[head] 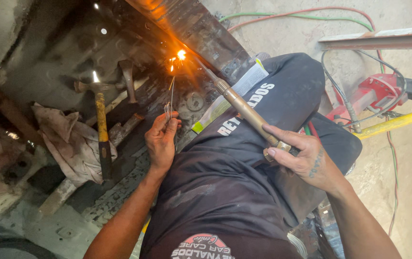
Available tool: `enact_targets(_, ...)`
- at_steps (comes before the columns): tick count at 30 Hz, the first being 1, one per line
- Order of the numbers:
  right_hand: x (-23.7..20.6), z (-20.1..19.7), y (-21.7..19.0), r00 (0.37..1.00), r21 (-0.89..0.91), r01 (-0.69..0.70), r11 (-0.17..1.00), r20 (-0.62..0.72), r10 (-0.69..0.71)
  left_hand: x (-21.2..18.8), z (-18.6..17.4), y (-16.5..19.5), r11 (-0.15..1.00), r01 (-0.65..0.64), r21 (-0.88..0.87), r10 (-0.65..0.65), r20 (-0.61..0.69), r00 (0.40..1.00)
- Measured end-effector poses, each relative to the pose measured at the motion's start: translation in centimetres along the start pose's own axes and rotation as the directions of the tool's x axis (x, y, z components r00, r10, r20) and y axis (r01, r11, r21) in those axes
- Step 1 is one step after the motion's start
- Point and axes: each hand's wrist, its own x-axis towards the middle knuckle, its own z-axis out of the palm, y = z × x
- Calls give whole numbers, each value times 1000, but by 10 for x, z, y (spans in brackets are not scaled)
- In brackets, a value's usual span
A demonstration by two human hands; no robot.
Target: The person welds a car frame using a welding torch and filler wire, then uses a hammer to tap the welded area. The person is sitting on the floor during the task.
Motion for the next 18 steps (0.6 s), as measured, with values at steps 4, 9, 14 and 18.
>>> enact_targets(4, 0, -1, 0, 1000, 3, -27, 1000, -7, 27, -1, 1, 1, 1000, -10, 0, 10, 9, 1000)
enact_targets(9, 0, 0, 0, 1000, 3, -2, 1000, 2, 2, 1, 1, 3, 1000, -8, 9, 8, 16, 1000)
enact_targets(14, 1, 0, 1, 1000, 16, -5, 1000, 8, 5, 1, 0, 4, 1000, 7, 24, -7, 11, 1000)
enact_targets(18, 0, 0, 1, 1000, 0, -10, 1000, 0, 10, 2, 1, 3, 1000, 23, -3, -23, 8, 1000)
